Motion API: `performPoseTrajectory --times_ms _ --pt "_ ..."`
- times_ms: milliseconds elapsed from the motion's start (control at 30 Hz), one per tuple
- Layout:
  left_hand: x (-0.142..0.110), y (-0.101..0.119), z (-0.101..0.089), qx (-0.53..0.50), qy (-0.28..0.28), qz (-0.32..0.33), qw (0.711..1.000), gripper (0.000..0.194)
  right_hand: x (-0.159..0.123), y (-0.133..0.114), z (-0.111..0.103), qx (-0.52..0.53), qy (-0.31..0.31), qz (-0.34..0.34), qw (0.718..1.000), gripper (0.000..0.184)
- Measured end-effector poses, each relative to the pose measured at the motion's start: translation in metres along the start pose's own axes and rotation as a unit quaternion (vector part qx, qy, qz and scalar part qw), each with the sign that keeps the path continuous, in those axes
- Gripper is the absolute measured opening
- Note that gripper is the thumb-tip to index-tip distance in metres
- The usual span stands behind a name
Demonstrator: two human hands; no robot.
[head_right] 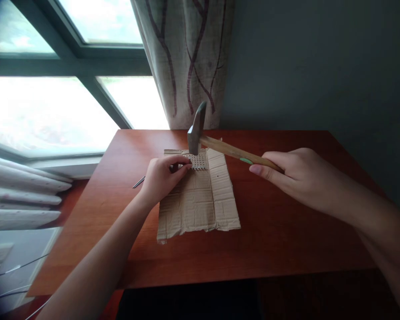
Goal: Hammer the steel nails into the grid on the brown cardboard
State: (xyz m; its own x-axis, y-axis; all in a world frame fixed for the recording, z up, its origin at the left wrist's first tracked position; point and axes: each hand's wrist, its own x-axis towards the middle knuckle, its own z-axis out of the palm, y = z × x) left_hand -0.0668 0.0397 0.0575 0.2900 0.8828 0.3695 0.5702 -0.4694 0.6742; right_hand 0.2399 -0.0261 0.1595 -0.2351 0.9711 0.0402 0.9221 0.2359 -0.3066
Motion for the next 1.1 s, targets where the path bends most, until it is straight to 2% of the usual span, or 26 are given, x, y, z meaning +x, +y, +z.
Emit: performPoseTrajectory --times_ms 100,233,433,700,800,900,1100 --pt "0.001 0.000 0.000 0.004 -0.001 0.004 1.000 0.011 0.006 -0.006 0.001 0.004 -0.020 -0.005 1.000 0.064" --pt "0.001 -0.001 0.000 0.017 -0.003 0.004 1.000 0.010 0.011 -0.013 0.001 0.011 -0.017 -0.010 1.000 0.065" --pt "0.001 0.001 -0.002 0.023 -0.019 -0.010 0.999 0.010 0.015 -0.013 0.009 0.028 -0.027 -0.010 0.999 0.067" --pt "0.001 0.000 -0.001 0.022 -0.021 -0.003 1.000 0.009 0.015 -0.013 0.004 0.016 -0.013 0.001 1.000 0.066" --pt "0.001 -0.001 -0.001 0.017 -0.020 -0.003 1.000 0.009 0.014 -0.014 0.007 0.023 -0.037 -0.001 0.999 0.065" --pt "0.000 0.000 -0.001 0.016 -0.017 -0.003 1.000 0.009 0.013 -0.016 0.006 0.024 -0.066 0.017 0.997 0.063" --pt "-0.001 0.001 -0.003 0.020 -0.017 0.003 1.000 0.008 0.008 -0.018 -0.002 -0.005 -0.077 0.065 0.995 0.064"
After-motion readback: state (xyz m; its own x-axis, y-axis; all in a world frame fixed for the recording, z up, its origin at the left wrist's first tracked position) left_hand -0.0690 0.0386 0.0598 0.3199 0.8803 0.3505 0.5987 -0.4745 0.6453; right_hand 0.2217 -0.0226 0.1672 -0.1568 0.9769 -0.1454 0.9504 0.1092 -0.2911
